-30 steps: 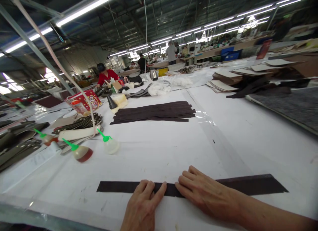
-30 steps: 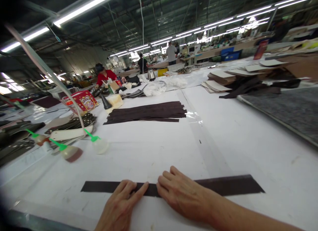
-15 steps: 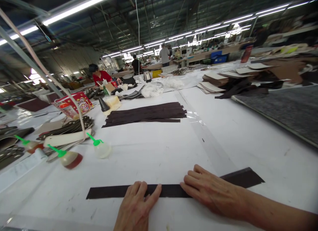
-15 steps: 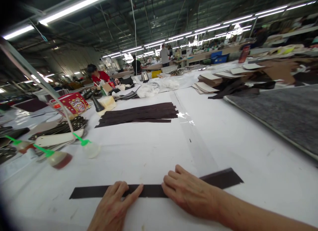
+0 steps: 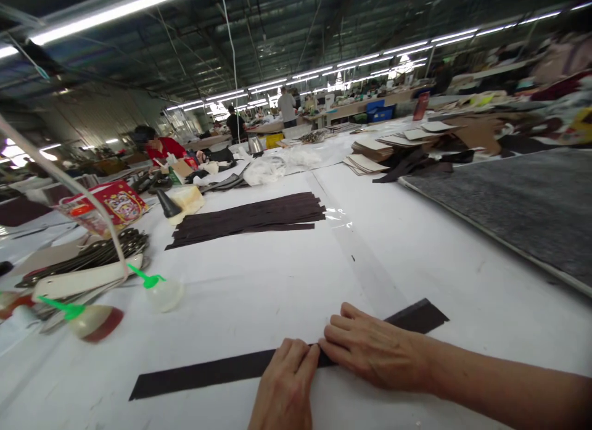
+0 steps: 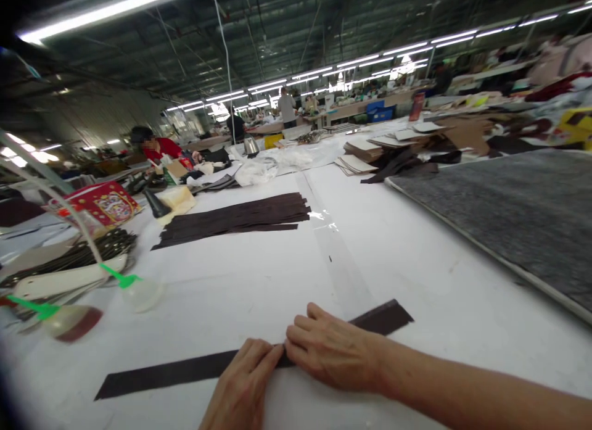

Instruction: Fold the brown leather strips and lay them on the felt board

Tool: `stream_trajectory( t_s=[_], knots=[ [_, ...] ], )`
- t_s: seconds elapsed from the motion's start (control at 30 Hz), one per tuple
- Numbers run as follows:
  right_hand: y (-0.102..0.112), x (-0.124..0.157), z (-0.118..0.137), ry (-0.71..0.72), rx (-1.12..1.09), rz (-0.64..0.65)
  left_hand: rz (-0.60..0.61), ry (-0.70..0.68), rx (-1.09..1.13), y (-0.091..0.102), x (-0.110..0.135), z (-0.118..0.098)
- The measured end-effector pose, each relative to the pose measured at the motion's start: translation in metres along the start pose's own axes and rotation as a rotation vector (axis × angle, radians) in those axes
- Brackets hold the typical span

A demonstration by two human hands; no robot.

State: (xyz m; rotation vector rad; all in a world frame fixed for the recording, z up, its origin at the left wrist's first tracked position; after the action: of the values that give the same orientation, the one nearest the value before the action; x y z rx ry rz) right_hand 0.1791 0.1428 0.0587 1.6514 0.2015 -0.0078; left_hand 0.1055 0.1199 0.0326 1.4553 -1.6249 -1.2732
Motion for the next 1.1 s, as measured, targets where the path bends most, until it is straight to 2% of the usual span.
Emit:
stream_trajectory(
  t_s=[0.17, 0.27, 0.4, 0.57, 0.73, 0.97, 1.1],
  knots=[
    [0.006, 0.012, -0.002, -0.016, 0.037, -0.012, -0.036, -0.017, -0.036, -0.009, 0.005, 0.008],
    [0.010, 0.022, -0.003, -0.026, 0.040, -0.010, -0.067, -0.060, -0.054, -0.010, 0.007, 0.006],
    [0.012, 0.034, -0.004, -0.042, 0.020, -0.016, -0.127, -0.046, -0.092, -0.009, 0.007, 0.003],
    [0.009, 0.046, -0.005, -0.049, 0.003, -0.011, -0.156, -0.057, -0.233, -0.010, 0.006, -0.002],
    [0.008, 0.055, -0.006, -0.054, 0.015, 0.012, -0.155, -0.170, -0.322, -0.011, 0.005, -0.008],
    [0.010, 0.068, -0.005, -0.061, 0.028, 0.040, -0.211, -0.181, -0.334, -0.007, 0.004, -0.010],
    [0.013, 0.072, -0.005, -0.070, 0.024, 0.033, -0.231, -0.087, -0.256, -0.003, 0.000, -0.008]
  ],
)
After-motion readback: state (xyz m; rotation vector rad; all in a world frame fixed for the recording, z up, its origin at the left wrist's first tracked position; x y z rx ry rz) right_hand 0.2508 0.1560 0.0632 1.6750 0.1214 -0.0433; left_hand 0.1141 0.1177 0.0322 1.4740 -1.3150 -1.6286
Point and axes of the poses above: each hand's wrist, its own x-axis away from the middle knuckle, its own y-axis out of the back of the hand, z = x × y, the point moved 9 cm from there along -x, towards the middle knuckle, and after that the axes turned 15 degrees about y, right-handed, at the moved point
